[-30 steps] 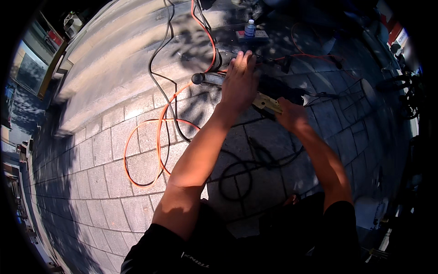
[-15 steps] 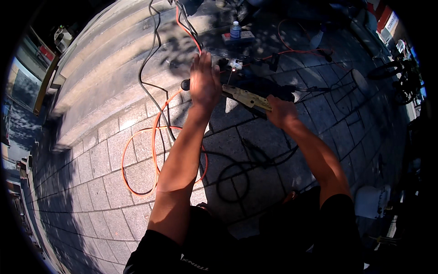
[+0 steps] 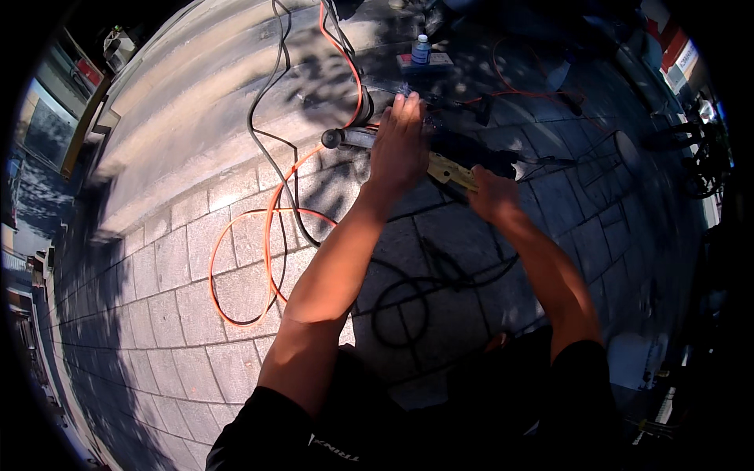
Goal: The person walks from a cluttered indoor room to an outdoor paved area and begins welding a metal frame. They use a welding torch to join metal pieces, creating bright sparks, and then inspect the welded joints with a hammer.
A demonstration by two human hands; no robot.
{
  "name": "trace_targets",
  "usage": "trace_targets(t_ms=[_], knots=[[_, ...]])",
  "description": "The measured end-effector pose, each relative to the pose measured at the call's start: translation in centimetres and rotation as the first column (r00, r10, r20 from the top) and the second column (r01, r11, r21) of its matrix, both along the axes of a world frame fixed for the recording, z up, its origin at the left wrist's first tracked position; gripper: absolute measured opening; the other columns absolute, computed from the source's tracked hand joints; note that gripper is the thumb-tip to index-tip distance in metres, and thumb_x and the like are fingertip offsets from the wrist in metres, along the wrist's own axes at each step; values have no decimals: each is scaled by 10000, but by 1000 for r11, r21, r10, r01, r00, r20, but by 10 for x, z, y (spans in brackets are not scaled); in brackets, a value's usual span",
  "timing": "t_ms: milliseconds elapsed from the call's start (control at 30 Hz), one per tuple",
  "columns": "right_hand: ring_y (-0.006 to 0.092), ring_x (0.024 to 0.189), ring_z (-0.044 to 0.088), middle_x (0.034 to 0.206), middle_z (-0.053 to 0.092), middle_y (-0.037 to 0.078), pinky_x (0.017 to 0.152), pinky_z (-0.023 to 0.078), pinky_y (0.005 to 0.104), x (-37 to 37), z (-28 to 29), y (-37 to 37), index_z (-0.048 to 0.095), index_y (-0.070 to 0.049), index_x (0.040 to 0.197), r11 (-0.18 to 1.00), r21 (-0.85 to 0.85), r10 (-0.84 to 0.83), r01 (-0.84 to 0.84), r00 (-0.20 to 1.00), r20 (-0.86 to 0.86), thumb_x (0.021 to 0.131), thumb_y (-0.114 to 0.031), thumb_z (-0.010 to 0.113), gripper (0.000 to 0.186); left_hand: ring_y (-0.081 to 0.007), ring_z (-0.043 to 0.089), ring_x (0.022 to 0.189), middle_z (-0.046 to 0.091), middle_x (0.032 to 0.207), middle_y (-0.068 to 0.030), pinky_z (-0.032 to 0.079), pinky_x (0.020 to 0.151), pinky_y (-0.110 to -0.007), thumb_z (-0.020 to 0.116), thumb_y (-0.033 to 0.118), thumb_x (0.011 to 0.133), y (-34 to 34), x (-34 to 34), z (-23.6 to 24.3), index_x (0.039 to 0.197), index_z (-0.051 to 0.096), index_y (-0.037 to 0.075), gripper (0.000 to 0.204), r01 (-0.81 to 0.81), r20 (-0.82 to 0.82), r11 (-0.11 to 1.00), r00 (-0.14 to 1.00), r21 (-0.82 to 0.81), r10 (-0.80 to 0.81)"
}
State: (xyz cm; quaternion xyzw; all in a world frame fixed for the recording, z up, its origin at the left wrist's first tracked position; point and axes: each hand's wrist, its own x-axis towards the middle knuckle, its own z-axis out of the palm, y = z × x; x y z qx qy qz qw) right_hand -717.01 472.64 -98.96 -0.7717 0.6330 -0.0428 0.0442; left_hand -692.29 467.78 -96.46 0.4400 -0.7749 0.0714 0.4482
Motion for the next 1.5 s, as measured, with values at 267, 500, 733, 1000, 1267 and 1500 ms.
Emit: trace_targets(t_ms=[267,500,733,1000,1267,1500], knots=[[416,1051,726,1109,757,166,890,560,531,6,4,3,591,-106,1217,1000,8,-27,27,999,33,930,-312,733,381,-400,385,1542,472,1620,-182,314,1268,-538,578,248,1062,5,-13,-1,1502,516,5,506,29,0,996,1000,80,-29],[415,1053,724,1167,738,160,882,567,529,-1,-1,1,562,-109,1226,1000,-17,3,-3,1000,14,939,-318,713,387,-401,368,1552,478,1615,-186,299,1275,-538,542,256,1085,7,-17,1,1500,515,7,484,37,8,993,999,110,-38],[413,1082,707,1185,721,171,897,570,519,4,12,3,576,-94,1258,1000,19,25,-25,1000,15,924,-255,745,408,-466,433,1484,517,1545,-246,352,1235,-556,548,228,1073,-9,12,5,1461,507,-31,468,-40,-62,993,997,-110,34],[412,1059,715,1191,720,170,889,555,553,-4,-4,-5,551,-108,1274,998,-20,65,-65,998,16,928,-282,712,420,-487,398,1508,499,1566,-265,318,1242,-561,428,274,1142,-15,30,-5,1512,480,-48,493,-84,-115,996,990,1,84],[413,1048,722,1201,726,160,883,562,559,-3,-6,-7,553,-124,1271,1000,-1,25,-25,1000,7,924,-289,726,422,-475,415,1499,504,1552,-270,336,1242,-555,426,253,1137,-15,26,-8,1478,499,-49,461,-62,-53,998,997,-6,62],[411,1046,724,1212,728,155,875,561,558,-4,-8,-10,544,-134,1290,1000,1,20,-20,1000,-12,931,-310,731,442,-456,426,1497,506,1567,-235,352,1237,-557,529,190,1082,-11,14,-11,1492,492,0,453,-11,-33,1000,999,27,12]])
